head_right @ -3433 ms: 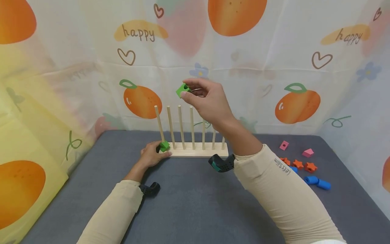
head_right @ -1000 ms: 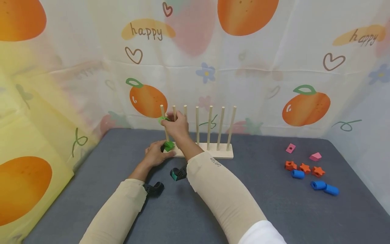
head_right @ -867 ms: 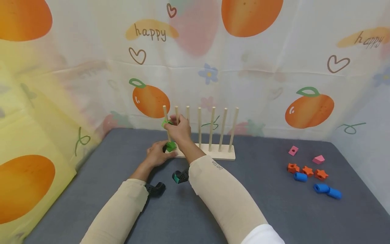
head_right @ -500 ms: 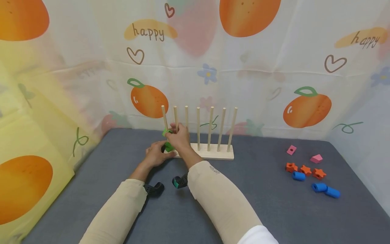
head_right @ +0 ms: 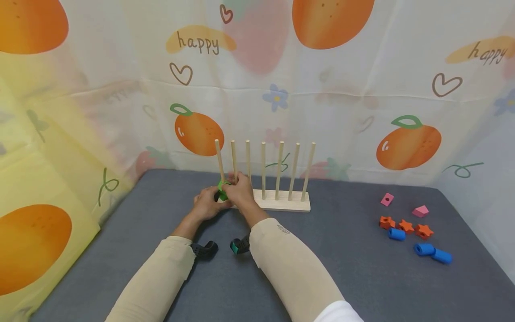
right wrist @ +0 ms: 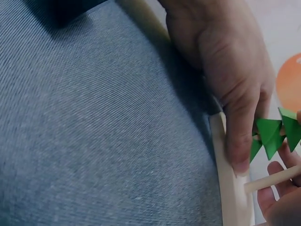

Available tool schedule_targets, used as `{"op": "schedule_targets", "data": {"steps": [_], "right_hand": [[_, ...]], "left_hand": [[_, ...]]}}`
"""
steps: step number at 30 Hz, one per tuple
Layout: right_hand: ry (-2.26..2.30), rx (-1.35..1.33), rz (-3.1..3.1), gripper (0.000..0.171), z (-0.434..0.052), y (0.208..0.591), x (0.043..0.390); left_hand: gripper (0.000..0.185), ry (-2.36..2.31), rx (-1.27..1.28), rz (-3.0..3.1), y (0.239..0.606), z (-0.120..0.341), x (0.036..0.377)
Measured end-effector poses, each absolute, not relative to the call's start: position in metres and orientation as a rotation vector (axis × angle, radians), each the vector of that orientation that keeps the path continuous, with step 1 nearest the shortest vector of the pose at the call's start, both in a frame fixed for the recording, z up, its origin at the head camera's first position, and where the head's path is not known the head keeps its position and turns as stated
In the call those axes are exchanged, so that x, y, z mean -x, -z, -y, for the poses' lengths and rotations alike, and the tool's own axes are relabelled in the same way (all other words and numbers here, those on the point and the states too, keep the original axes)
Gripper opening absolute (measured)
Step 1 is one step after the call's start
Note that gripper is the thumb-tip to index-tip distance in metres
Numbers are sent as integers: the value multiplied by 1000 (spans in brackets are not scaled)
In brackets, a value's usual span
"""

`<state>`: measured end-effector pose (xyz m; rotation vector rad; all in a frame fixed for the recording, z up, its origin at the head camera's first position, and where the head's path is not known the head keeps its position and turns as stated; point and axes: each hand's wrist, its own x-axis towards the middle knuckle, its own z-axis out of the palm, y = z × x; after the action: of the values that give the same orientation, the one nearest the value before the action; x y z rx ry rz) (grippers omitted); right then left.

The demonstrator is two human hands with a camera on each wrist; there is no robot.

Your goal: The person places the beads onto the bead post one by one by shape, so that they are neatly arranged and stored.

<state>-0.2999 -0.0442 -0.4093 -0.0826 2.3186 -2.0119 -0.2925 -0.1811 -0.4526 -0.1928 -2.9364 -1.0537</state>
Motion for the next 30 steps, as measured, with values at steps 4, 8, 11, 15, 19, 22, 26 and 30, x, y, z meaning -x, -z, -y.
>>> {"op": "schedule_targets", "data": {"steps": [4, 8, 11, 15, 19, 22, 26, 30], "right_hand": [[2002, 99, -2304, 43, 40, 413, 298], [1971, 115, -2321, 46, 36, 413, 294], [1908, 132, -2368, 47, 32, 409, 290], [1798, 198, -2480, 46, 25, 399, 286], [1697, 275, -2574, 52, 18, 386, 281], [1657, 307, -2594, 57, 13, 376, 277], [1647, 335, -2599, 56, 4, 363, 271], [1695, 398, -2570, 53, -9, 348, 262]], "left_hand": [[62, 1074, 206, 2928, 453, 181, 291], [61, 1067, 203, 2926, 454, 180, 291], [61, 1060, 189, 2933, 455, 181, 291], [61, 1062, 174, 2936, 455, 181, 292], [62, 1053, 158, 2935, 454, 180, 293], [64, 1051, 146, 2935, 453, 179, 293], [65, 1047, 133, 2937, 452, 179, 293], [64, 1040, 130, 2936, 452, 178, 293]]}}
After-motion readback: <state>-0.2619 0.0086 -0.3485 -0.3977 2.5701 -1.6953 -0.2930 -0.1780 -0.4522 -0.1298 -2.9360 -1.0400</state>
